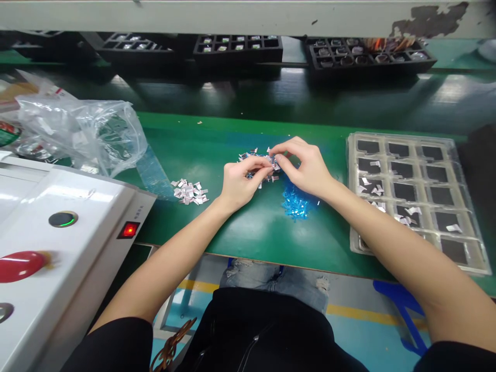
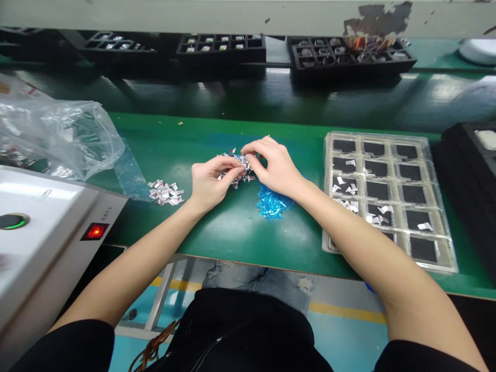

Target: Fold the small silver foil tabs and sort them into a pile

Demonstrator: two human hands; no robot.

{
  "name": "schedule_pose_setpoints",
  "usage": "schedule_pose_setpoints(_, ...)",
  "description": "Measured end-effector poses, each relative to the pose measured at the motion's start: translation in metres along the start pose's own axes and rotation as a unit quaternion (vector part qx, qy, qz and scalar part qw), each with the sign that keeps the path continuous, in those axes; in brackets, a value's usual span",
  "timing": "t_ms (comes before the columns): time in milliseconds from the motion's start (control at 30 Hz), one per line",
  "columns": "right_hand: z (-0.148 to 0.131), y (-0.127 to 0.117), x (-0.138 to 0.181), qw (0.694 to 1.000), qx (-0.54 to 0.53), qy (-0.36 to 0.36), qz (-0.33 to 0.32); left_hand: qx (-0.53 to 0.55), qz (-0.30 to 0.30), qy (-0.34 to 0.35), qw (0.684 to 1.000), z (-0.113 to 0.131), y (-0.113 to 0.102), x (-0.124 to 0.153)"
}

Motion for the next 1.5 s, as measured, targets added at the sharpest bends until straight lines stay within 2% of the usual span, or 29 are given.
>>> schedule_pose_setpoints(233,0.002,0.001,0.000,0.997,-0.064,0.019,-0.041,-0.030,-0.008,0.004,1.000,0.001,-0.001,-0.001)
schedule_pose_setpoints(467,0.001,-0.001,-0.002,0.997,-0.068,0.002,-0.039,-0.057,-0.008,-0.009,0.998,0.000,-0.002,0.000)
schedule_pose_setpoints(700,-0.005,-0.001,-0.003,0.994,-0.086,-0.002,-0.061,-0.086,-0.019,0.017,0.996,0.003,-0.006,0.001)
schedule_pose_setpoints(867,-0.006,0.003,-0.002,0.995,-0.067,0.001,-0.069,-0.108,-0.017,0.035,0.993,0.004,-0.010,0.004)
schedule_pose_setpoints(1033,0.002,0.000,0.000,0.995,-0.005,0.032,-0.096,-0.185,-0.018,0.065,0.980,0.006,-0.014,0.002)
schedule_pose_setpoints(1200,0.015,-0.004,0.002,0.996,0.046,0.046,-0.065,-0.232,-0.042,0.106,0.966,-0.002,-0.018,-0.003)
schedule_pose_setpoints(1400,0.040,0.005,0.000,0.995,0.087,0.055,-0.002,-0.292,-0.077,0.110,0.947,-0.019,-0.018,-0.002)
schedule_pose_setpoints(1500,0.041,-0.002,-0.007,0.994,0.073,0.084,0.023,-0.310,-0.094,0.103,0.940,-0.021,-0.016,-0.001)
Point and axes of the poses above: each hand's wrist, its own x-axis away from the middle knuckle, its own y-axis out of the palm, z = x × y, the point moved 3 cm from there along -x, towards the middle knuckle, and after that the axes turned 2 degrees about -x, right-handed, at the moved point
